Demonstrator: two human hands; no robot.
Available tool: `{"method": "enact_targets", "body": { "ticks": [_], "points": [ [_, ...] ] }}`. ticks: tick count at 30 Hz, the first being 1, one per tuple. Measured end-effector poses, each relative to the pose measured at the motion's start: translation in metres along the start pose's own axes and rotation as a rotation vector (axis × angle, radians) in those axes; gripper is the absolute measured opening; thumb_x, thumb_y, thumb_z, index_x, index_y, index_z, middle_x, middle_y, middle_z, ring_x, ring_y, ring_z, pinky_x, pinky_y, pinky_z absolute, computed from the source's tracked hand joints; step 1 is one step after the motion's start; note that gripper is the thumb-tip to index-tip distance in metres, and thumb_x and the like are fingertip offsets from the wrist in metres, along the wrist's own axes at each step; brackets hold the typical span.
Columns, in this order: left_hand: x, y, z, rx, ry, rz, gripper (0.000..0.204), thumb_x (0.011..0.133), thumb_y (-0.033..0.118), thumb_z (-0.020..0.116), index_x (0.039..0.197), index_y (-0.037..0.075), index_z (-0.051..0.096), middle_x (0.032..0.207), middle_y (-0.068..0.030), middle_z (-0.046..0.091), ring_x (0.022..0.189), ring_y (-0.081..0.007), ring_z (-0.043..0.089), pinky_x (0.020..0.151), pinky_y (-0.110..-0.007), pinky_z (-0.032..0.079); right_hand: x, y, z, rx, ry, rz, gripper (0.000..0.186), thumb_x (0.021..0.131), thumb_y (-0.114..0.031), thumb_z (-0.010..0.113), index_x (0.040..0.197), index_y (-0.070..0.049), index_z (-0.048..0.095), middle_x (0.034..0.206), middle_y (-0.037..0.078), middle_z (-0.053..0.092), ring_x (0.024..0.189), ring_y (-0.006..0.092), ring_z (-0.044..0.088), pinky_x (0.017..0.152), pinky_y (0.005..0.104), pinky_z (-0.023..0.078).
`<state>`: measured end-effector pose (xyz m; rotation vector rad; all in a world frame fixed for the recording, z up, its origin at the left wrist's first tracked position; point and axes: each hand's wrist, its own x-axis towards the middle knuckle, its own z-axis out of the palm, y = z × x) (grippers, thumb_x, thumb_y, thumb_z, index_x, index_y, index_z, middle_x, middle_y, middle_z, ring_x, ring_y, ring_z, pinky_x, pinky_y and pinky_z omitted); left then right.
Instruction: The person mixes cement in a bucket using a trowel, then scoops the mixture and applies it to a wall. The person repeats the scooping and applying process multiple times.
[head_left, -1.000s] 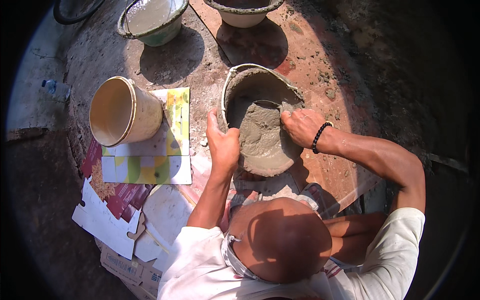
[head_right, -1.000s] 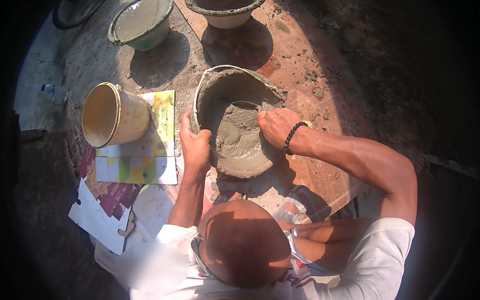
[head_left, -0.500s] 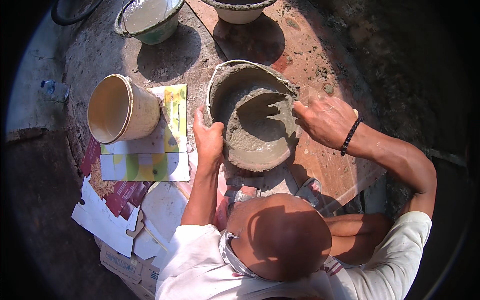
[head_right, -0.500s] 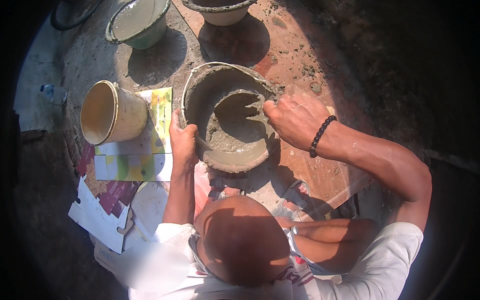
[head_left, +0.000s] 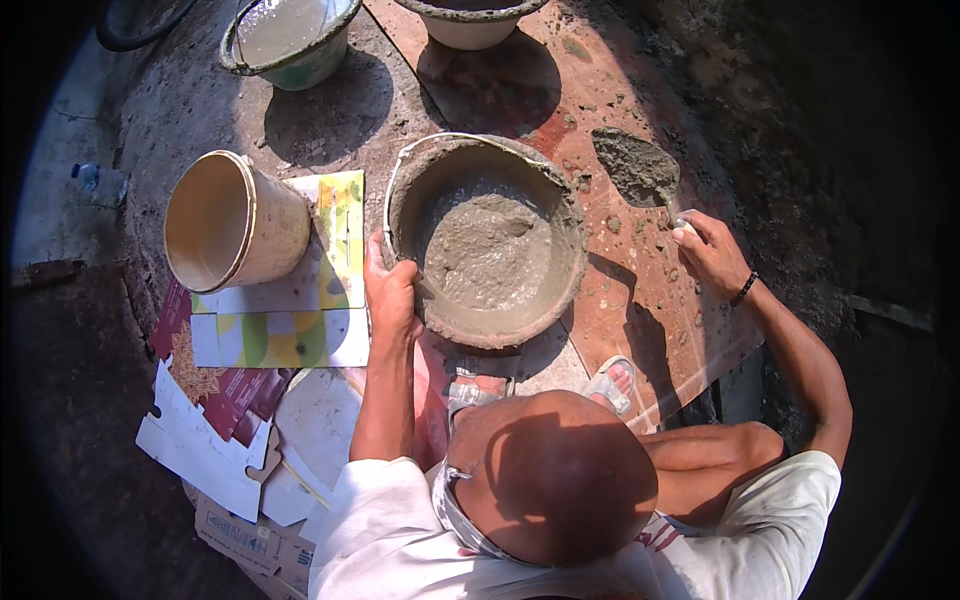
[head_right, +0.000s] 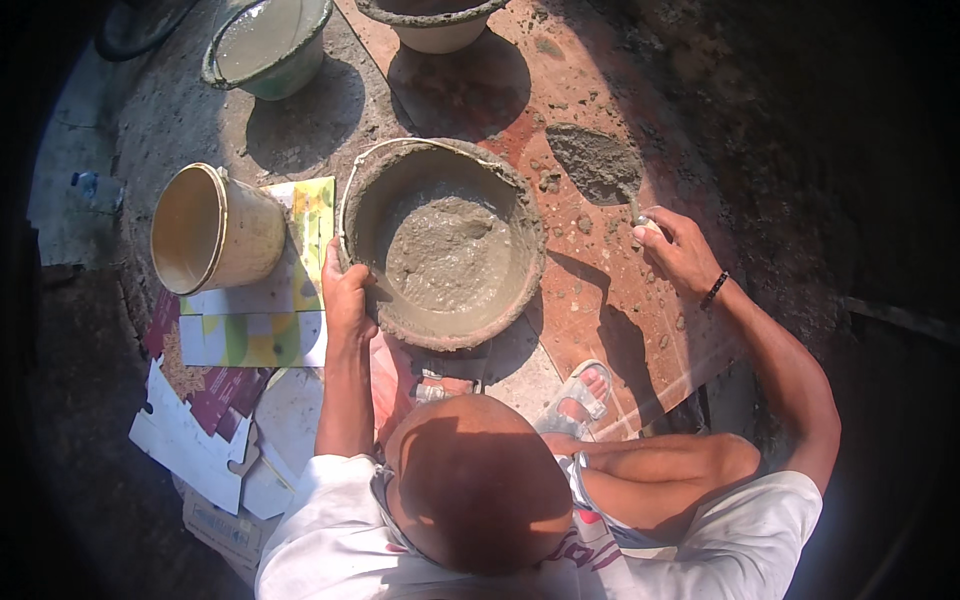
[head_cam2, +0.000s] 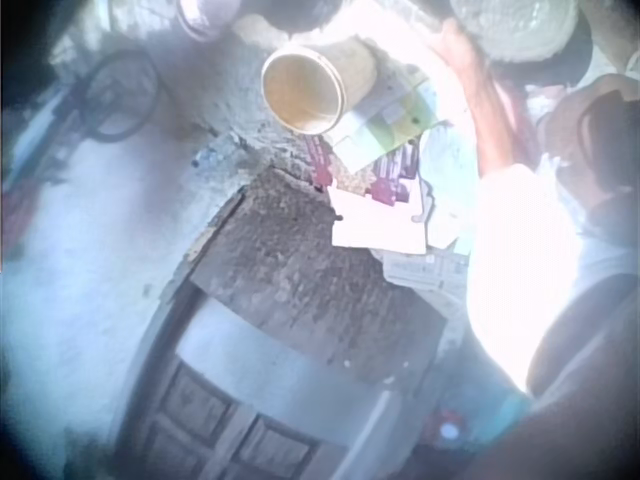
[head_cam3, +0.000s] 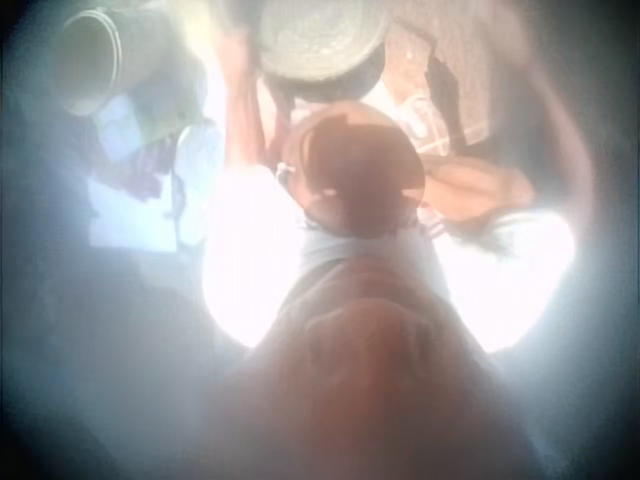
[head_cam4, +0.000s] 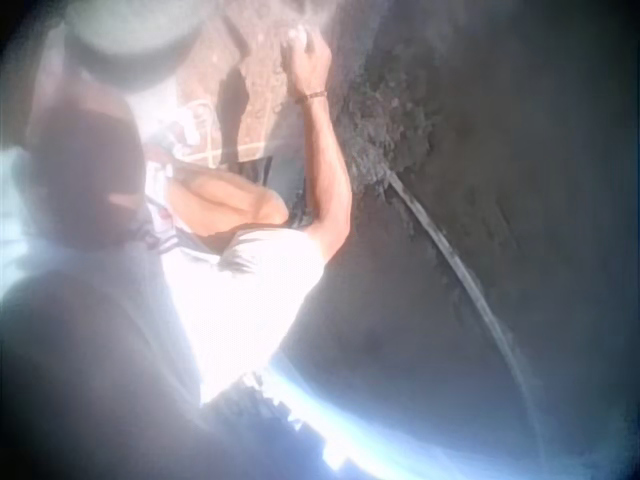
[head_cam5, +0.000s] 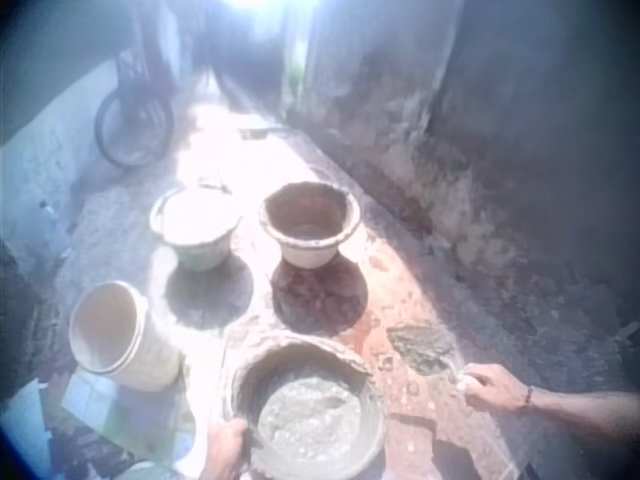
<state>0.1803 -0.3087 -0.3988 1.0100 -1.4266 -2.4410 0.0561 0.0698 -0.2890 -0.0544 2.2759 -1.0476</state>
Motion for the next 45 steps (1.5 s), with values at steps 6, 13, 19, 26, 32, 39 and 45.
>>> {"method": "enact_targets", "body": {
  "ticks": [6, 13, 19, 26, 32, 39, 45],
  "points": [
    [-0.003, 0.004, 0.004, -0.055, -0.007, 0.007, 0.071, 0.068, -0.011, 0.043, 0.139, -0.002, 0.036, 0.101, -0.01, 0.06, 0.074, -0.0126, 0.057, 0.064, -0.023, 0.048, -0.02, 0.034, 0.038, 0.289, -0.079, 0.085, 0.026, 0.093, -0.026, 0.057, 0.104, -0.002, 0.056, 0.066, 0.0, 0.049, 0.054, 0.0084, 0.047, 0.048, 0.026, 0.039],
    [0.0, 0.001, 0.0, -0.025, -0.019, -0.014, 0.071, 0.069, -0.011, 0.044, 0.138, -0.002, 0.036, 0.1, -0.0082, 0.059, 0.073, -0.0115, 0.055, 0.065, -0.023, 0.046, -0.04, 0.065, 0.054, 0.305, -0.132, 0.059, 0.025, 0.094, -0.024, 0.056, 0.104, -0.001, 0.056, 0.067, 0.001, 0.053, 0.053, 0.0086, 0.049, 0.047, 0.0258, 0.04],
    [-0.003, 0.004, 0.003, -0.03, 0.006, -0.025, 0.071, 0.069, -0.011, 0.044, 0.138, -0.001, 0.036, 0.1, -0.0083, 0.059, 0.075, -0.0121, 0.055, 0.067, -0.024, 0.047, -0.069, 0.043, 0.066, 0.228, -0.107, 0.13, 0.023, 0.094, -0.023, 0.056, 0.099, 0.0, 0.056, 0.067, 0.001, 0.052, 0.054, 0.0087, 0.05, 0.047, 0.0258, 0.041],
    [-0.003, 0.001, 0.004, -0.063, 0.035, -0.041, 0.072, 0.069, -0.011, 0.046, 0.139, 0.0, 0.035, 0.101, -0.0091, 0.058, 0.075, -0.0128, 0.056, 0.067, -0.025, 0.048, -0.085, -0.018, 0.069, -0.194, -0.238, -0.004, 0.026, 0.09, -0.023, 0.058, 0.094, 0.002, 0.06, 0.07, 0.017, 0.059, 0.062, 0.0291, 0.061, 0.061, 0.0388, 0.047],
    [-0.006, 0.004, 0.003, -0.065, -0.018, -0.02, 0.071, 0.07, -0.012, 0.046, 0.139, -0.001, 0.034, 0.099, -0.0107, 0.059, 0.074, -0.014, 0.057, 0.066, -0.026, 0.049, -0.019, -0.101, 0.076, -0.907, -0.166, -0.424, 0.018, 0.089, -0.015, 0.056, 0.093, 0.002, 0.054, 0.073, 0.026, 0.06, 0.072, 0.0437, 0.061, 0.064, 0.0494, 0.049],
    [-0.008, -0.007, 0.009, 0.046, -0.015, 0.085, 0.071, 0.069, -0.012, 0.044, 0.139, -0.003, 0.033, 0.102, -0.0122, 0.059, 0.079, -0.0147, 0.058, 0.069, -0.026, 0.049, 0.068, -0.088, 0.12, -1.11, -0.151, -0.471, 0.02, 0.087, -0.018, 0.056, 0.091, 0.001, 0.055, 0.068, 0.024, 0.063, 0.067, 0.0409, 0.064, 0.061, 0.0492, 0.051],
    [-0.013, 0.003, 0.022, 0.121, -0.074, 0.142, 0.057, 0.07, -0.011, 0.046, 0.126, -0.003, 0.047, 0.1, -0.0095, 0.06, 0.086, -0.0132, 0.056, 0.077, -0.025, 0.046, 0.028, -0.087, 0.126, -1.182, -0.291, -0.522, 0.012, 0.081, -0.008, 0.054, 0.083, 0.003, 0.059, 0.067, 0.022, 0.065, 0.067, 0.0354, 0.068, 0.061, 0.0438, 0.054]
  ]
}}
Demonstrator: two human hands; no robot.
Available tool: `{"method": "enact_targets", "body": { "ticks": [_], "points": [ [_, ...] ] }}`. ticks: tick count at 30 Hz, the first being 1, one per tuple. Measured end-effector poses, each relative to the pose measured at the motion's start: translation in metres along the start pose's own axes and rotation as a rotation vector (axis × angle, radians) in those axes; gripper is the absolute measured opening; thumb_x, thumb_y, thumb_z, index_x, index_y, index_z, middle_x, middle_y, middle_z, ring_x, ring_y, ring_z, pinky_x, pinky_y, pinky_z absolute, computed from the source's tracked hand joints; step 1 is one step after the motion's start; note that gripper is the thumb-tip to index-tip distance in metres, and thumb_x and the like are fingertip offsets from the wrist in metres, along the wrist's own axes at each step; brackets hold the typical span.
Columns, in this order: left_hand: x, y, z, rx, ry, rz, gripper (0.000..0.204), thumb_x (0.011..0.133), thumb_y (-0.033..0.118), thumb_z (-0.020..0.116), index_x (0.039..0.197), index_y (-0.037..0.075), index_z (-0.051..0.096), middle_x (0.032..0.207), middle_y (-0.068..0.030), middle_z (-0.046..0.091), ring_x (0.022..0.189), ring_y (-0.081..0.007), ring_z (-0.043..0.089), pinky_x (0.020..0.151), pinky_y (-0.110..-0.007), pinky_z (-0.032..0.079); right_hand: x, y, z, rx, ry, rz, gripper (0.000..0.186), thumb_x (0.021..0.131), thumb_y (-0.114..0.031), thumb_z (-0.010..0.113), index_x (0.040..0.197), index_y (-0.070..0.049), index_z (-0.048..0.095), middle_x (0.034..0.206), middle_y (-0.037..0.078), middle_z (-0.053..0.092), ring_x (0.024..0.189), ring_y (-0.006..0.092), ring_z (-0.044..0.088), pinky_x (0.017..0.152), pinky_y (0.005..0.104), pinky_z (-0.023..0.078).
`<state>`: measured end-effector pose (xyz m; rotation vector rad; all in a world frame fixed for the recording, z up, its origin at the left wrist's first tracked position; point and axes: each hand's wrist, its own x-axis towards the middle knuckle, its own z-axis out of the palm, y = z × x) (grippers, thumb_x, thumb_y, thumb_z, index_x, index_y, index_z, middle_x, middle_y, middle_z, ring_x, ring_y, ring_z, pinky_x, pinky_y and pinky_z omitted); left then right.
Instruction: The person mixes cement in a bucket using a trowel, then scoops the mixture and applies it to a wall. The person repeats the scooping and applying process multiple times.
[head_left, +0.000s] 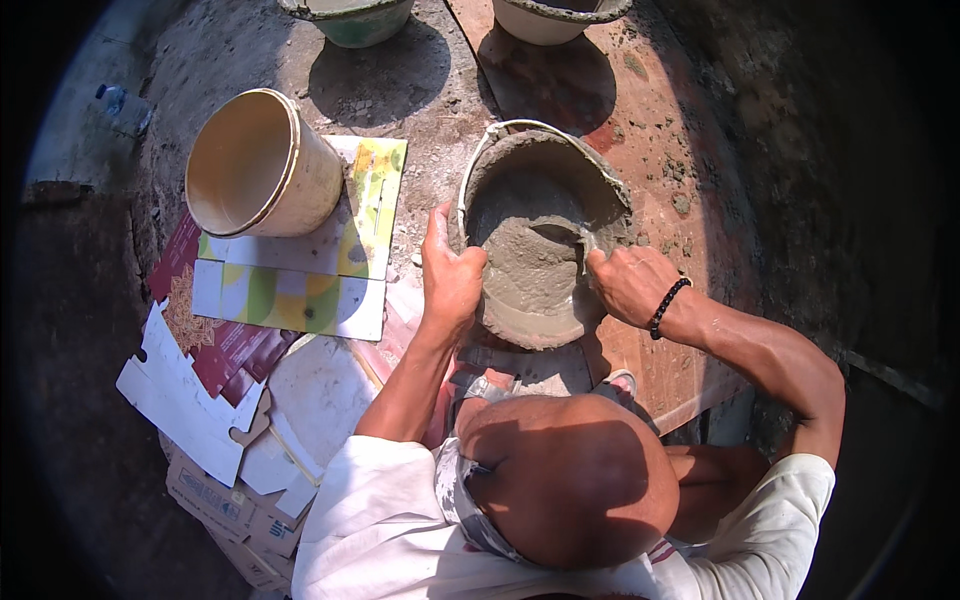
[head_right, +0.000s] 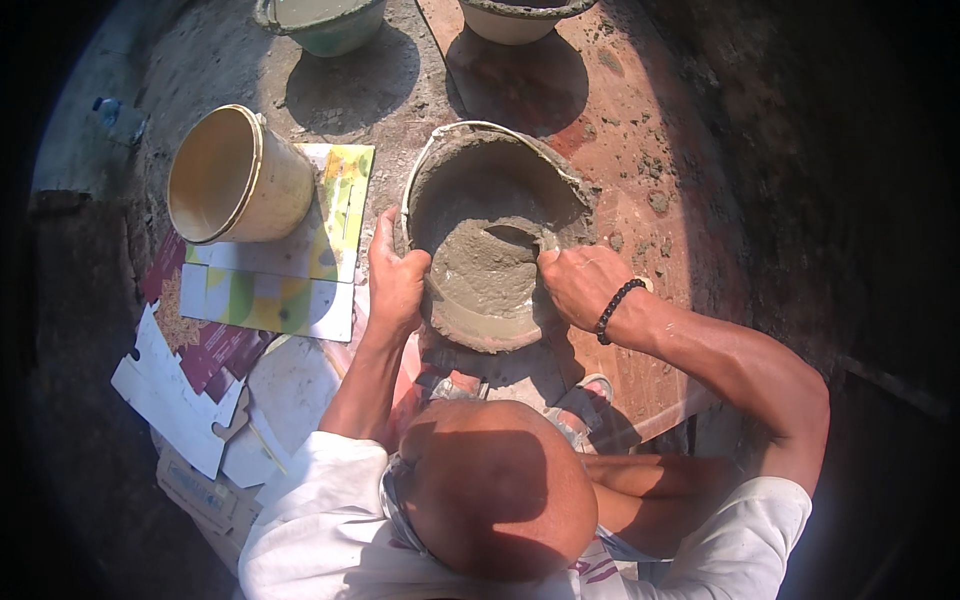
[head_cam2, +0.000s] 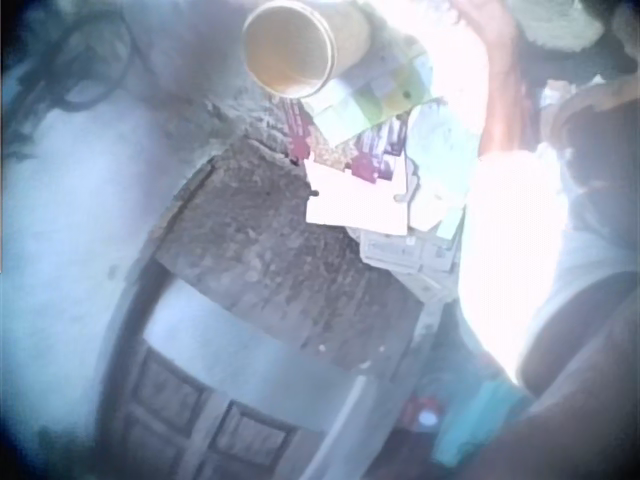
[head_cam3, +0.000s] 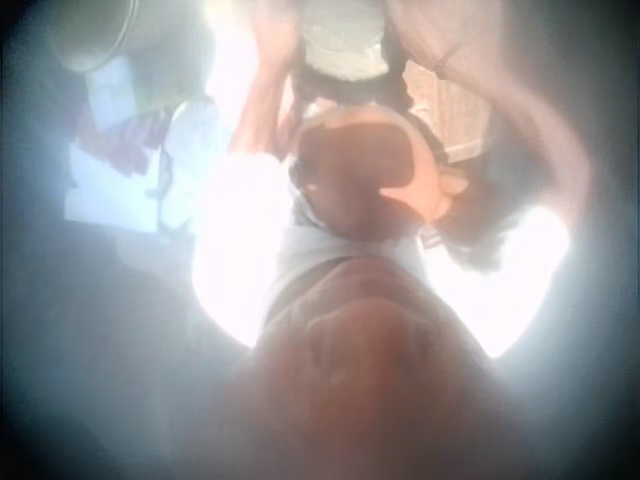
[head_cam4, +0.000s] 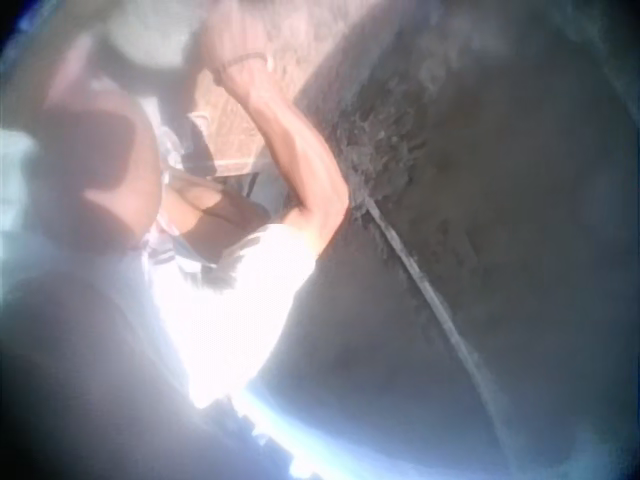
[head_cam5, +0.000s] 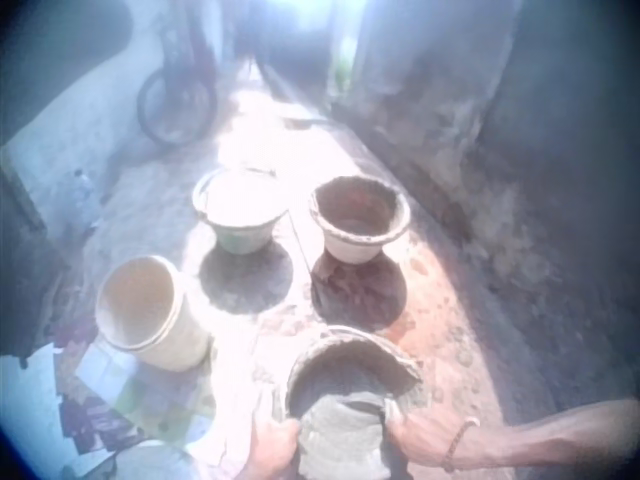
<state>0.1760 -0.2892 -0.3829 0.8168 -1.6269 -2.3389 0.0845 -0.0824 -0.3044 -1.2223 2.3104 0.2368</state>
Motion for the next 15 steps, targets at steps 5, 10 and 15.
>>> {"method": "enact_targets", "body": {
  "ticks": [5, 10, 15],
  "points": [
    [0.003, 0.004, -0.009, -0.055, -0.012, -0.058, 0.056, 0.071, -0.013, 0.045, 0.126, -0.003, 0.047, 0.099, -0.0098, 0.06, 0.082, -0.0132, 0.057, 0.074, -0.025, 0.048, -0.026, -0.016, -0.045, 0.054, -0.096, -0.078, 0.011, 0.082, -0.011, 0.057, 0.083, 0.001, 0.058, 0.062, 0.021, 0.062, 0.064, 0.0361, 0.067, 0.058, 0.0459, 0.052],
    [0.002, 0.006, -0.003, -0.027, 0.019, -0.047, 0.056, 0.07, -0.012, 0.045, 0.125, -0.003, 0.047, 0.099, -0.0091, 0.06, 0.081, -0.0131, 0.056, 0.074, -0.025, 0.047, -0.021, -0.011, -0.022, -0.015, -0.096, -0.057, 0.011, 0.081, -0.011, 0.057, 0.082, -0.001, 0.061, 0.065, 0.02, 0.064, 0.066, 0.0348, 0.068, 0.056, 0.0433, 0.053],
    [0.002, 0.0, 0.005, -0.005, 0.002, -0.029, 0.056, 0.07, -0.012, 0.046, 0.126, -0.003, 0.047, 0.099, -0.009, 0.059, 0.082, -0.0129, 0.055, 0.073, -0.024, 0.045, 0.032, 0.005, -0.009, -0.173, 0.097, 0.027, 0.013, 0.082, -0.011, 0.054, 0.083, -0.002, 0.063, 0.072, 0.019, 0.067, 0.07, 0.031, 0.07, 0.058, 0.04, 0.055]
  ]
}}
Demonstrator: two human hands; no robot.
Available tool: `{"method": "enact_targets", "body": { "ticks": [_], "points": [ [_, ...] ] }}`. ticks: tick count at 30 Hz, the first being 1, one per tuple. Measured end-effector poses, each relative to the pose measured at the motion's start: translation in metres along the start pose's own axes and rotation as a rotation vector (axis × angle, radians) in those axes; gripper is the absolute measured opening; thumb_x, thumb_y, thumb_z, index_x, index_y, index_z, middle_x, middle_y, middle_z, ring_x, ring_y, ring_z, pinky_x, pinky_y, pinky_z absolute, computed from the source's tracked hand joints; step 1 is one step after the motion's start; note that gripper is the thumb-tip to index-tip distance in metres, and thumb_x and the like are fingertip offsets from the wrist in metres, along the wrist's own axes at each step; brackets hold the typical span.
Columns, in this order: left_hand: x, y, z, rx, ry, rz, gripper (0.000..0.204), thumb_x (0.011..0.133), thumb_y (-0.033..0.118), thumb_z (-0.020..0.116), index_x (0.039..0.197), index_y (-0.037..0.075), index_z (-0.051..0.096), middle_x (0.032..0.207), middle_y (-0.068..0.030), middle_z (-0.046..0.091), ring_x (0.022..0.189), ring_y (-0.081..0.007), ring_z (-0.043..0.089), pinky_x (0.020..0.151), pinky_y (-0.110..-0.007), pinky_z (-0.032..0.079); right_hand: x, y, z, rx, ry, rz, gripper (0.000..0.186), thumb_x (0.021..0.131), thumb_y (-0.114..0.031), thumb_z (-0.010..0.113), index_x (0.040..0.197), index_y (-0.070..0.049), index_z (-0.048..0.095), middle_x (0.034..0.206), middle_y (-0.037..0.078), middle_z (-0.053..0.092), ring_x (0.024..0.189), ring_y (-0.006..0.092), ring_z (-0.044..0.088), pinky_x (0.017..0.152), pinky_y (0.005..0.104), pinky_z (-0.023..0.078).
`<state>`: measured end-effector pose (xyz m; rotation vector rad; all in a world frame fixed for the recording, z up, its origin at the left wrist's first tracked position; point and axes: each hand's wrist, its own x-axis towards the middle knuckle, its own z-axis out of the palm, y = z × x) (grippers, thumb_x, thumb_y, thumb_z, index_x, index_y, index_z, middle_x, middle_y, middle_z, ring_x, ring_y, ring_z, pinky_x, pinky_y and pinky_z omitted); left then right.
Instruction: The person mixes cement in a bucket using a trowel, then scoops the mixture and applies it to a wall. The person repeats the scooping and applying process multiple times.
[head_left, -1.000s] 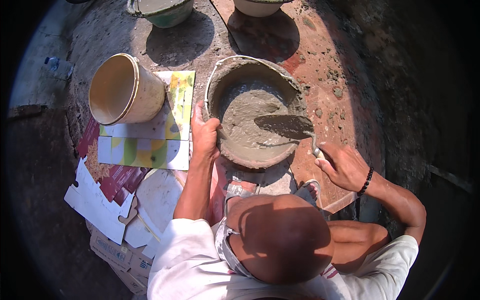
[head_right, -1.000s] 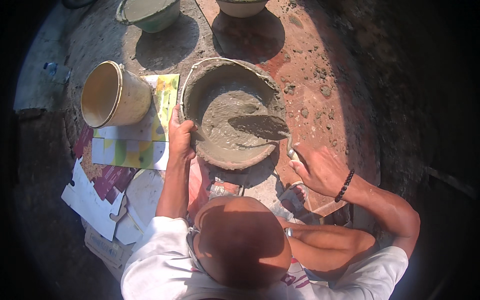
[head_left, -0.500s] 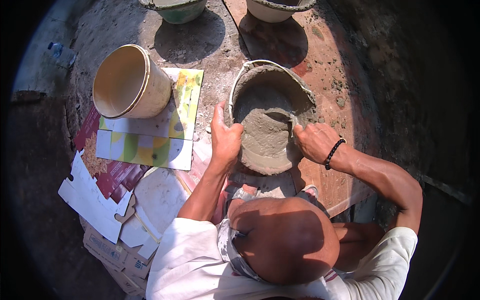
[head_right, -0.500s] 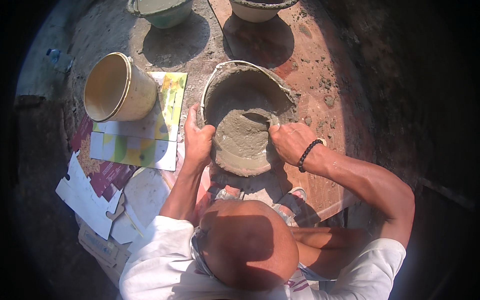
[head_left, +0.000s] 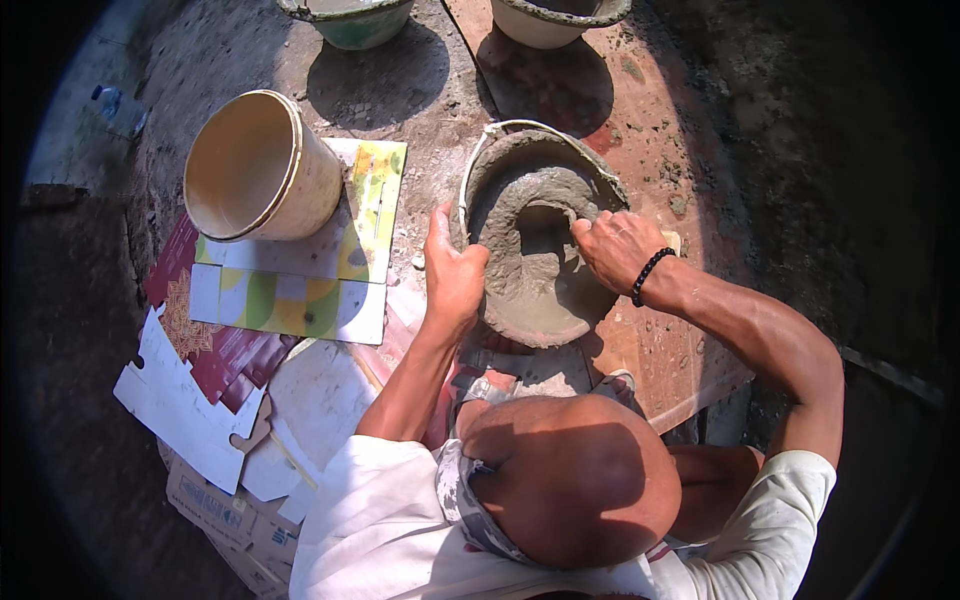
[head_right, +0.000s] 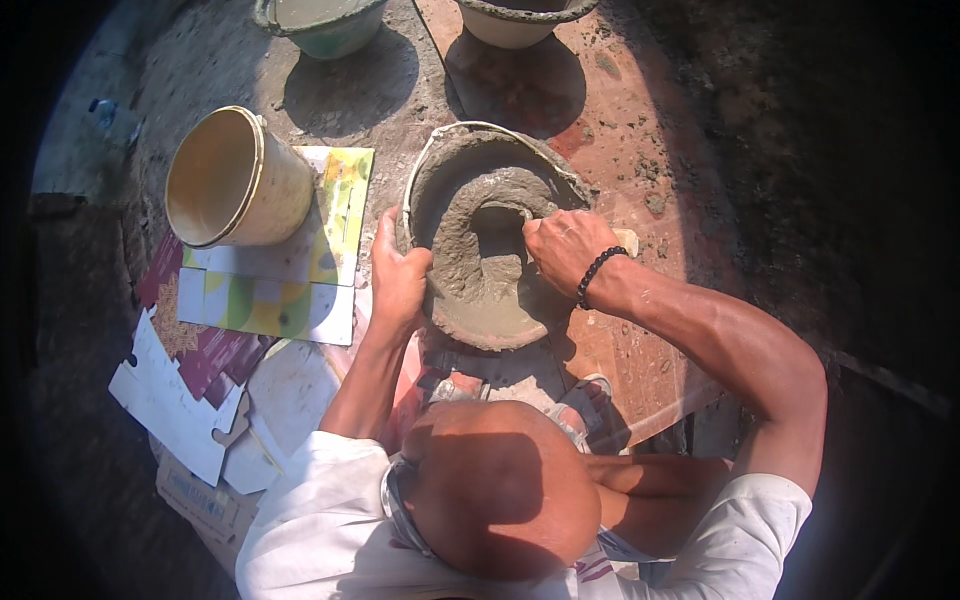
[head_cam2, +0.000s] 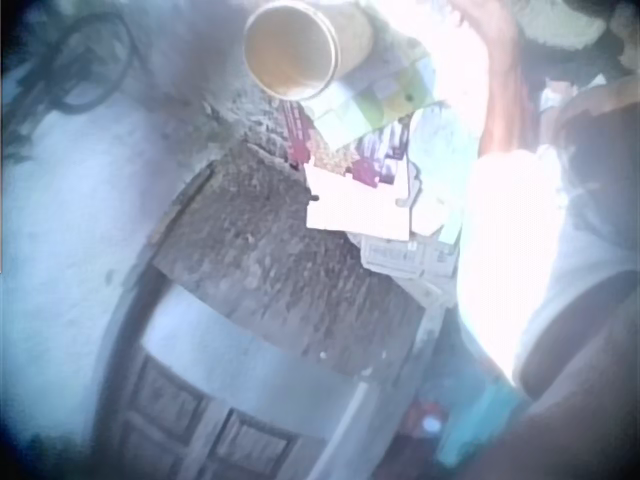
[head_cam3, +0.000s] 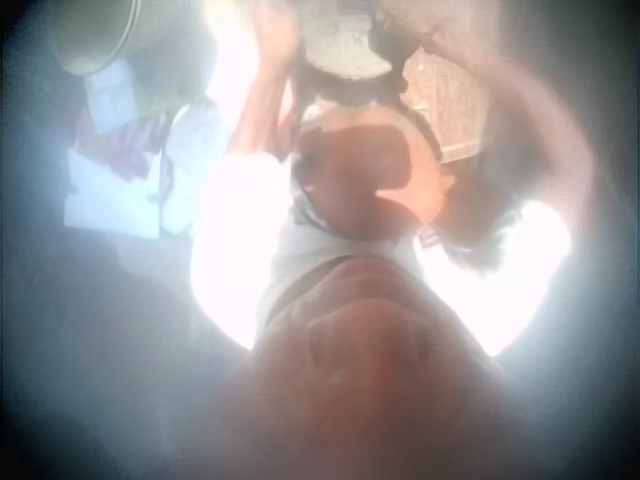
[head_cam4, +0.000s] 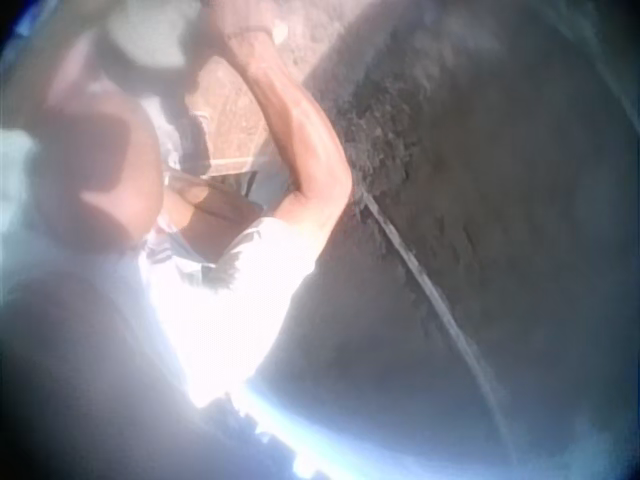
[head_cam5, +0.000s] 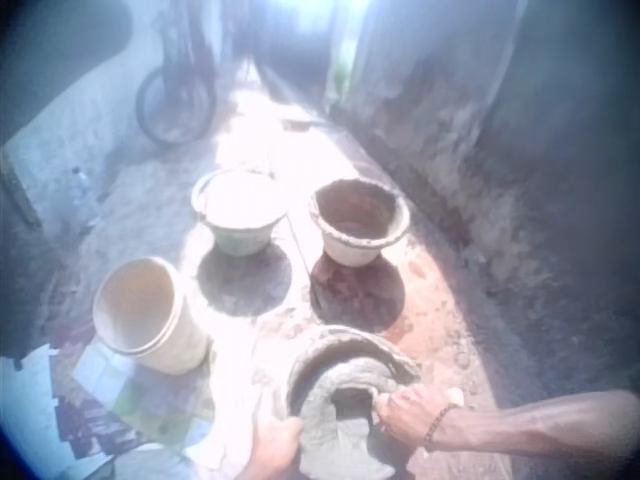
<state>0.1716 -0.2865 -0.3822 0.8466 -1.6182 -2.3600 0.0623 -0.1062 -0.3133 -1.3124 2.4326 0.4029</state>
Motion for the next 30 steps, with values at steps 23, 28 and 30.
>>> {"method": "enact_targets", "body": {
  "ticks": [23, 28, 30],
  "points": [
    [0.011, 0.006, -0.001, 0.191, -0.069, 0.069, 0.054, 0.069, -0.009, 0.049, 0.124, -0.006, 0.048, 0.105, -0.0177, 0.062, 0.095, -0.0193, 0.058, 0.087, -0.029, 0.046, 0.005, -0.002, 0.016, 0.043, -0.093, -0.248, 0.018, 0.085, -0.017, 0.057, 0.085, 0.001, 0.056, 0.066, 0.019, 0.063, 0.063, 0.0321, 0.067, 0.056, 0.0416, 0.052],
    [0.022, 0.0, -0.007, 0.114, -0.077, 0.025, 0.06, 0.071, -0.011, 0.047, 0.13, -0.007, 0.044, 0.105, -0.0145, 0.061, 0.088, -0.0161, 0.058, 0.078, -0.026, 0.046, -0.024, 0.01, -0.007, -0.126, -0.159, -0.398, 0.014, 0.082, -0.012, 0.055, 0.087, 0.001, 0.057, 0.07, 0.015, 0.064, 0.065, 0.0286, 0.068, 0.054, 0.0389, 0.053],
    [0.024, -0.012, -0.02, 0.113, -0.059, 0.046, 0.064, 0.072, -0.012, 0.045, 0.135, -0.005, 0.04, 0.101, -0.0116, 0.061, 0.075, -0.0123, 0.058, 0.064, -0.023, 0.047, -0.024, 0.01, -0.054, -0.187, -0.191, -0.345, 0.014, 0.082, -0.011, 0.055, 0.089, 0.001, 0.057, 0.071, 0.016, 0.063, 0.067, 0.0288, 0.067, 0.055, 0.0374, 0.053]
  ]
}}
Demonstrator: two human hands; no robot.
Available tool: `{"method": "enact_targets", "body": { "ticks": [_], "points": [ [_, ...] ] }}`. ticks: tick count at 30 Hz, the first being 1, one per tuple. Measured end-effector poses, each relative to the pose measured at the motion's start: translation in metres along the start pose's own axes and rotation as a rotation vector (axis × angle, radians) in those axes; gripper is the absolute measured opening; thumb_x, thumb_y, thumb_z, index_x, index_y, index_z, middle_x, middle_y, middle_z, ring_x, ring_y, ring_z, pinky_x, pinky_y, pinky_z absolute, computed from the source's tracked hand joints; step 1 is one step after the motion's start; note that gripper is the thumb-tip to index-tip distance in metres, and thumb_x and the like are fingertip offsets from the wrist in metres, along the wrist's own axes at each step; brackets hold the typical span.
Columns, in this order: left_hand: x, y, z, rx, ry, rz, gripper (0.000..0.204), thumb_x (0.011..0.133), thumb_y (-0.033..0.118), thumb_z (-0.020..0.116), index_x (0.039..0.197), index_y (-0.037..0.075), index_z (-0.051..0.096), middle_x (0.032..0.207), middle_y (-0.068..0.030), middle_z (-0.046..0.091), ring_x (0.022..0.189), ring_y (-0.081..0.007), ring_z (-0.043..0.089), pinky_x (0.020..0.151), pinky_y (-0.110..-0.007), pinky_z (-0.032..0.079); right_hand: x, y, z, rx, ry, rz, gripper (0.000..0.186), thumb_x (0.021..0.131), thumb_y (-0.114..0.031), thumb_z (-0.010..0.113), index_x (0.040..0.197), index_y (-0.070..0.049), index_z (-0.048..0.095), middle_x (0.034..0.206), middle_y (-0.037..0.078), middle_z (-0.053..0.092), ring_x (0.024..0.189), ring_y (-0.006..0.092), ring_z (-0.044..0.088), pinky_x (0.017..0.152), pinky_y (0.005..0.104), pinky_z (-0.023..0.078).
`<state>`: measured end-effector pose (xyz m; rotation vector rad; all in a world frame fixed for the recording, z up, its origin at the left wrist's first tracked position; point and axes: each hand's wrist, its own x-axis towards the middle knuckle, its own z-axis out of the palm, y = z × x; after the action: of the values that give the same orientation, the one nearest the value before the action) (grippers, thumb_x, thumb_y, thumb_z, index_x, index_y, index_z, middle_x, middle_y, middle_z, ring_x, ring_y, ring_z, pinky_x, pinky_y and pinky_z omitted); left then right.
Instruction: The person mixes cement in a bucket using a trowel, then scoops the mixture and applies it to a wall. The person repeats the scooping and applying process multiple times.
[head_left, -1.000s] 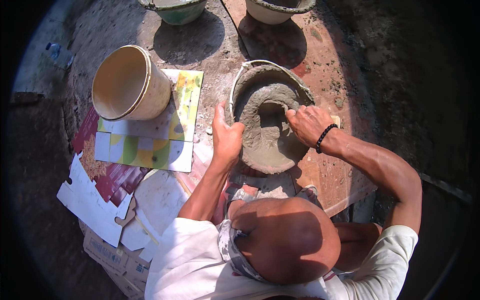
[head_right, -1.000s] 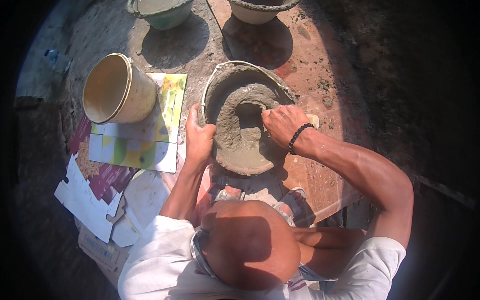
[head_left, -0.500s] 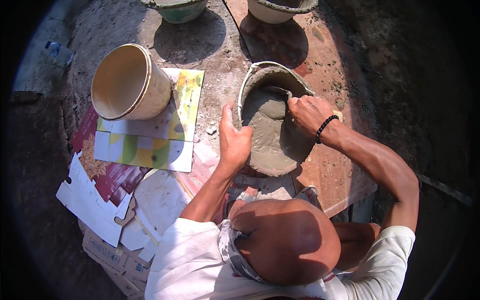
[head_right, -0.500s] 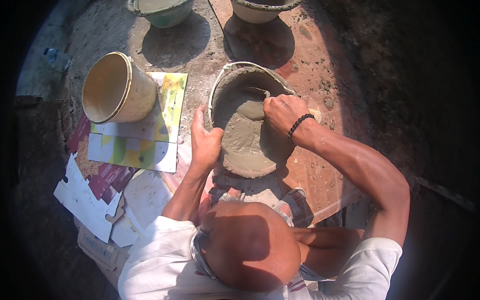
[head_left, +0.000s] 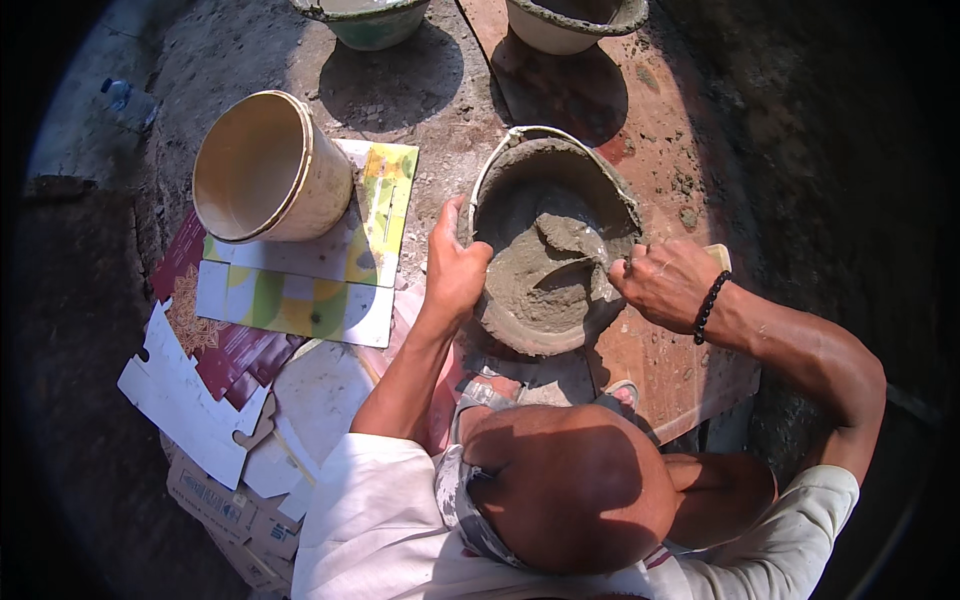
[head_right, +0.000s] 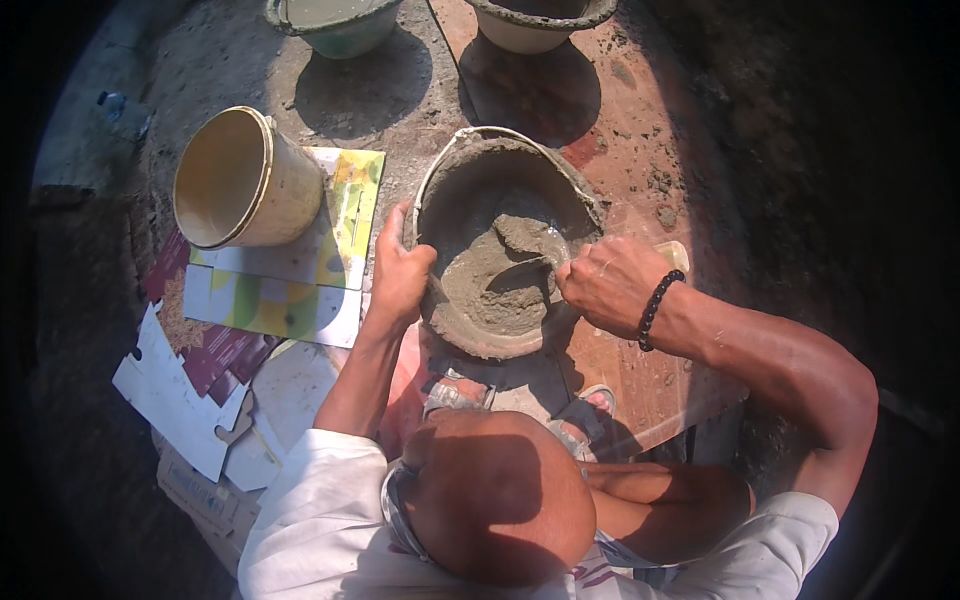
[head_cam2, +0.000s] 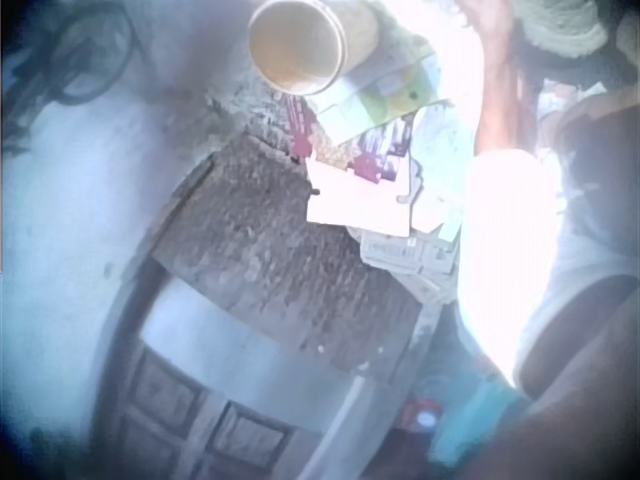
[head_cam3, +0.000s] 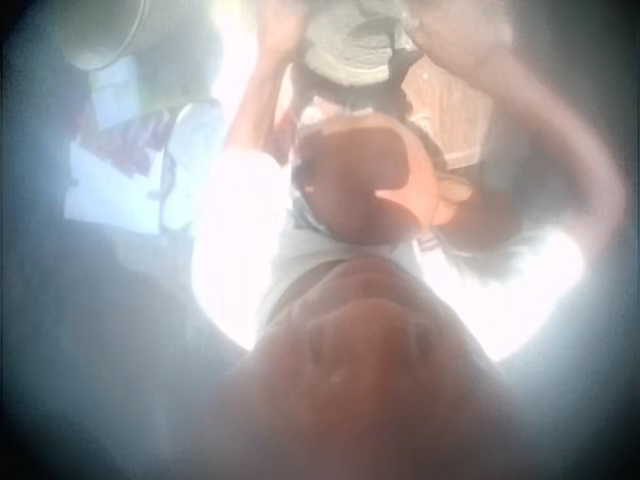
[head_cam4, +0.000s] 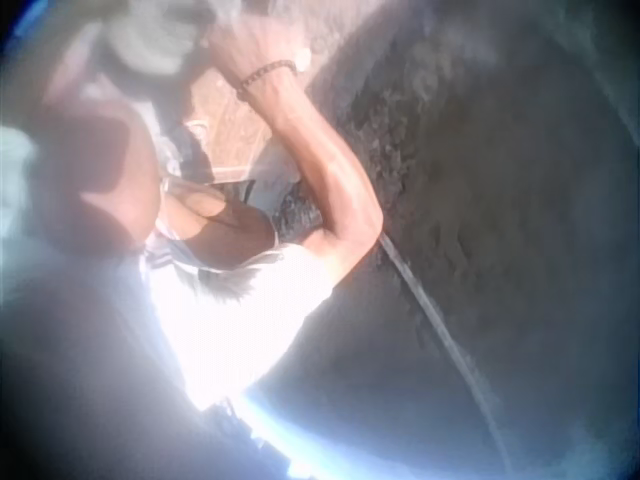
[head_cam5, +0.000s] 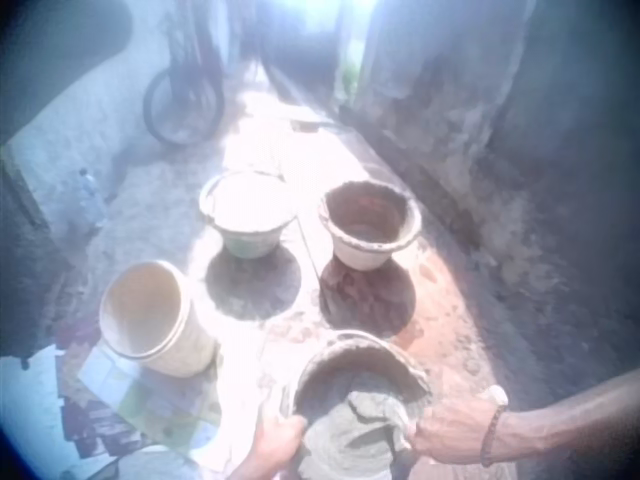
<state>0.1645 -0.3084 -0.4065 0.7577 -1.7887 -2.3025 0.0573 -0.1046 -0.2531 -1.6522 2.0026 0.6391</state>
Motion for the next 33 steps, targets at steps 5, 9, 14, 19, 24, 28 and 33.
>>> {"method": "enact_targets", "body": {
  "ticks": [5, 9, 14, 19, 24, 28, 33],
  "points": [
    [-0.008, 0.02, 0.014, -0.036, 0.042, -0.075, 0.056, 0.07, -0.009, 0.047, 0.125, -0.007, 0.048, 0.104, -0.0121, 0.061, 0.092, -0.0159, 0.057, 0.083, -0.027, 0.046, 0.0, 0.017, -0.021, -0.155, 0.246, 0.282, 0.013, 0.078, -0.011, 0.058, 0.081, 0.001, 0.06, 0.071, 0.016, 0.063, 0.067, 0.0261, 0.066, 0.054, 0.035, 0.052],
    [-0.01, 0.017, 0.032, -0.016, 0.048, -0.015, 0.054, 0.07, -0.009, 0.049, 0.124, -0.005, 0.048, 0.102, -0.0127, 0.061, 0.092, -0.0167, 0.058, 0.085, -0.028, 0.045, 0.055, 0.007, 0.03, -0.271, 0.212, 0.44, 0.019, 0.08, -0.013, 0.059, 0.091, 0.002, 0.062, 0.077, 0.016, 0.064, 0.07, 0.027, 0.066, 0.055, 0.0351, 0.053],
    [-0.018, 0.025, 0.041, -0.053, 0.036, -0.038, 0.054, 0.069, -0.01, 0.049, 0.123, -0.005, 0.048, 0.102, -0.0134, 0.061, 0.093, -0.0182, 0.059, 0.088, -0.029, 0.045, 0.067, 0.007, 0.028, -0.052, -0.107, 0.359, 0.017, 0.079, -0.016, 0.063, 0.087, -0.005, 0.072, 0.087, 0.014, 0.071, 0.08, 0.0287, 0.07, 0.056, 0.0414, 0.055],
    [-0.023, 0.025, 0.042, -0.106, 0.051, -0.007, 0.053, 0.069, -0.012, 0.047, 0.121, -0.003, 0.05, 0.103, -0.0114, 0.061, 0.093, -0.0157, 0.058, 0.086, -0.027, 0.046, 0.063, 0.018, 0.014, 0.017, -0.212, 0.085, 0.017, 0.079, -0.014, 0.06, 0.082, -0.006, 0.074, 0.082, 0.013, 0.072, 0.081, 0.0267, 0.071, 0.067, 0.0383, 0.057],
    [-0.022, 0.013, 0.032, -0.136, 0.073, 0.026, 0.053, 0.068, -0.012, 0.047, 0.121, -0.003, 0.05, 0.102, -0.0107, 0.061, 0.091, -0.0155, 0.059, 0.085, -0.027, 0.046, 0.064, 0.016, 0.023, 0.221, -0.383, 0.051, 0.019, 0.079, -0.016, 0.06, 0.087, -0.005, 0.073, 0.085, 0.017, 0.071, 0.085, 0.0319, 0.071, 0.073, 0.0397, 0.057],
    [-0.016, 0.013, 0.021, -0.172, 0.069, -0.039, 0.056, 0.069, -0.013, 0.047, 0.124, -0.004, 0.048, 0.102, -0.0112, 0.061, 0.089, -0.0153, 0.059, 0.082, -0.027, 0.047, 0.053, 0.004, 0.058, 0.759, -0.239, 0.089, 0.027, 0.086, -0.025, 0.059, 0.092, 0.0, 0.069, 0.086, 0.022, 0.07, 0.083, 0.0335, 0.07, 0.07, 0.0443, 0.055],
    [-0.004, 0.017, 0.001, -0.129, 0.048, -0.123, 0.061, 0.07, -0.011, 0.049, 0.131, -0.006, 0.042, 0.103, -0.013, 0.06, 0.088, -0.0148, 0.058, 0.078, -0.026, 0.047, 0.046, -0.01, 0.057, 1.235, -0.225, 0.364, 0.033, 0.089, -0.029, 0.058, 0.093, 0.003, 0.061, 0.072, 0.022, 0.064, 0.071, 0.037, 0.065, 0.063, 0.046, 0.048]
  ]
}}
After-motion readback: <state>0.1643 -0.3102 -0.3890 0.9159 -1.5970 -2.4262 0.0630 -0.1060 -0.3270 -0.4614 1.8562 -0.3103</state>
